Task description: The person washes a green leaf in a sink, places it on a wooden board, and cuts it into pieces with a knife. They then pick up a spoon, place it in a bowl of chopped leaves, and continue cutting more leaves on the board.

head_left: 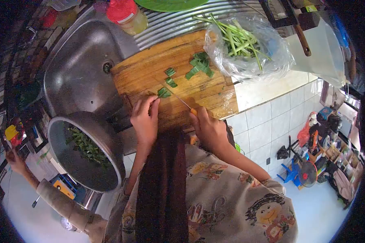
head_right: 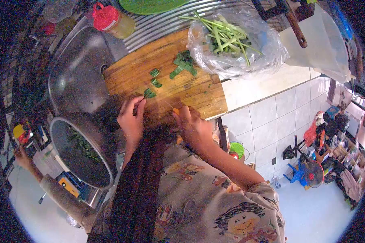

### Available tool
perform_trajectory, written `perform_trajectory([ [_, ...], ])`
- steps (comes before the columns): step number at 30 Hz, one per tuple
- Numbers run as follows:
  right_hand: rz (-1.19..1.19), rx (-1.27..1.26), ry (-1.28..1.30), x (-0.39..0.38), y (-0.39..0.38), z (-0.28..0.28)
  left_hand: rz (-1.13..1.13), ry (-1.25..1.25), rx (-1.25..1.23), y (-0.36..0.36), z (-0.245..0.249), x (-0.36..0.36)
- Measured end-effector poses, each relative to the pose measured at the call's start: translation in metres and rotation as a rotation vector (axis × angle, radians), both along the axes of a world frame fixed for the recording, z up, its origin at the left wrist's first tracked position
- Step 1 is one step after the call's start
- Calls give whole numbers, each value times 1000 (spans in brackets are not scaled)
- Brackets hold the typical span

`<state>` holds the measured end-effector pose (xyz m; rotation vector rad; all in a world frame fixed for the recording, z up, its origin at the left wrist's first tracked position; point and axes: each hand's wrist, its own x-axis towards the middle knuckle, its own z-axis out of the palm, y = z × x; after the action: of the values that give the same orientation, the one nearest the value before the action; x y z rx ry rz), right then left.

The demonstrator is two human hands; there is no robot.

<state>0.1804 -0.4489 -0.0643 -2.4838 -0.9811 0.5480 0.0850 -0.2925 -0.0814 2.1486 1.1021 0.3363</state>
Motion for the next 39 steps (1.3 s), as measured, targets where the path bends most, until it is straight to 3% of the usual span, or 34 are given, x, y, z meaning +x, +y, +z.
perform_trajectory([
  [2,18,37,-40,-1,1,1,-110,-53,143,3,1,3],
  [4,38,-64,12,-3,2,4,-102,-56,135,2,2,4],
  [8,29,24,-81,-11,0,-8,-96,-38,158,1,-1,3],
  [18,43,-113,-72,-19,9,-11,-110,-23,180,2,2,7],
  [29,50,-145,-140,-20,25,-11,-31,5,15,2,4,8],
  [32,15,-34,-137,-17,14,-4,10,52,-97,1,10,11],
  [39,46,-155,-83,-10,-1,-1,20,-40,-43,1,-2,6],
])
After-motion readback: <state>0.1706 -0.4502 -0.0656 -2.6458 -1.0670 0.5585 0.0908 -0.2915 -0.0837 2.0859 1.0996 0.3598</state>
